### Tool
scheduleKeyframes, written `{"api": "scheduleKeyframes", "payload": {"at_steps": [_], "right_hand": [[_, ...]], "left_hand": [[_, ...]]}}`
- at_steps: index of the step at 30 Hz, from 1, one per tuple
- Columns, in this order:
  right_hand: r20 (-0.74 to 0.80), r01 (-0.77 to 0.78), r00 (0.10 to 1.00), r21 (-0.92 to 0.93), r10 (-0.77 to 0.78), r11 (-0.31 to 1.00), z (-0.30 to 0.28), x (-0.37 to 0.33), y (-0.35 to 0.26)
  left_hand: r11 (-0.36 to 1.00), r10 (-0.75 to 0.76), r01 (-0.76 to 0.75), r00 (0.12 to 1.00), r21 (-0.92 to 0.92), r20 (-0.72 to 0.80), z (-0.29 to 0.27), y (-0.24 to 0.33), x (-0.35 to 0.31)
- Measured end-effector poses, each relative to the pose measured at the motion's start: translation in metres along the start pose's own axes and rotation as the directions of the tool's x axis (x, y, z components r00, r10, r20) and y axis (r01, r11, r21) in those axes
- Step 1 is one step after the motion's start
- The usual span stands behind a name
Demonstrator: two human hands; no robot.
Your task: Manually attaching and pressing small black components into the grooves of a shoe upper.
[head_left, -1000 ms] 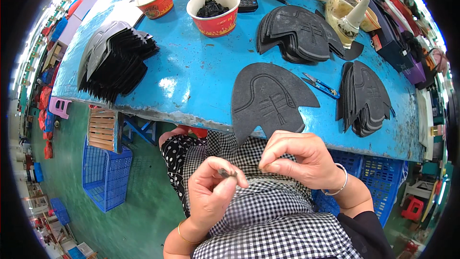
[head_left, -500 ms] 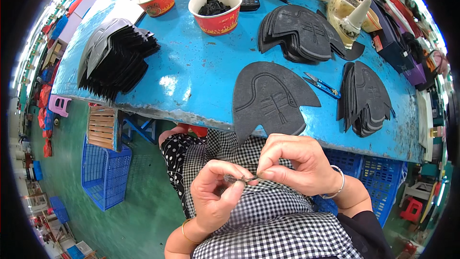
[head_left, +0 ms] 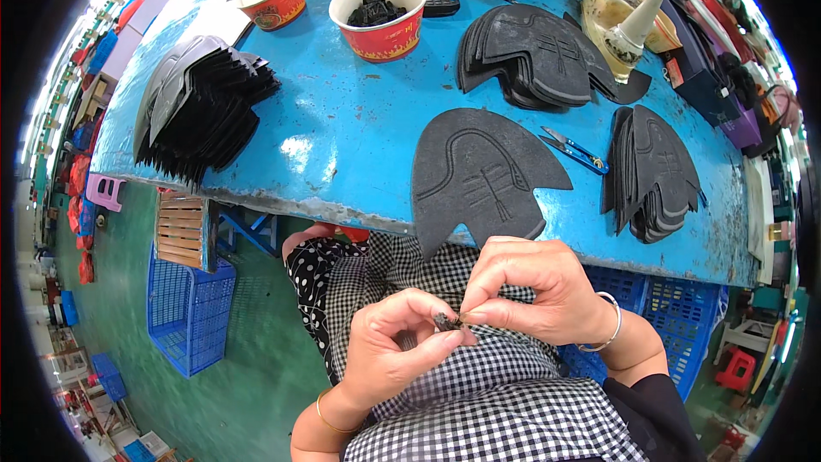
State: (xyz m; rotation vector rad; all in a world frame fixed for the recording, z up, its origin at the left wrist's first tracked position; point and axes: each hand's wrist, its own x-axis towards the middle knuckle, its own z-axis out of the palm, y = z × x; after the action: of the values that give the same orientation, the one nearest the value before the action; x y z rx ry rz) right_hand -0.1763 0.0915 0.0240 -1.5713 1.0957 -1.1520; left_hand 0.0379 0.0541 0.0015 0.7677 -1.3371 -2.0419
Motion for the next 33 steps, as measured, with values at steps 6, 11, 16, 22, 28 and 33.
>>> {"api": "scheduleKeyframes", "payload": {"at_steps": [6,11,16,22,28,33], "right_hand": [[-0.011,0.085,0.996,0.005,-0.085,0.996,0.001,0.001,0.001],[0.053,-0.028,0.998,0.085,0.023,0.996,-0.004,-0.002,0.000],[0.071,0.019,0.997,0.129,-0.028,0.991,-0.008,-0.002,0.002],[0.178,0.215,0.954,0.158,-0.242,0.964,-0.015,0.003,0.005],[-0.282,-0.188,0.959,-0.617,0.009,0.764,-0.074,0.016,0.001],[-0.296,-0.321,0.946,-0.909,0.130,0.267,-0.131,-0.006,0.048]], "left_hand": [[0.962,0.120,-0.119,0.993,0.245,0.009,-0.003,0.000,0.002],[1.000,-0.008,0.009,0.998,-0.026,0.055,-0.002,-0.002,0.004],[0.993,0.021,-0.016,0.999,-0.119,0.036,0.006,-0.001,0.004],[0.937,-0.237,0.303,0.916,-0.172,0.325,-0.006,0.013,0.009],[0.933,-0.107,0.157,0.980,-0.323,0.165,-0.006,0.002,0.000],[0.898,-0.100,0.143,0.987,-0.415,0.124,-0.005,0.008,-0.001]]}}
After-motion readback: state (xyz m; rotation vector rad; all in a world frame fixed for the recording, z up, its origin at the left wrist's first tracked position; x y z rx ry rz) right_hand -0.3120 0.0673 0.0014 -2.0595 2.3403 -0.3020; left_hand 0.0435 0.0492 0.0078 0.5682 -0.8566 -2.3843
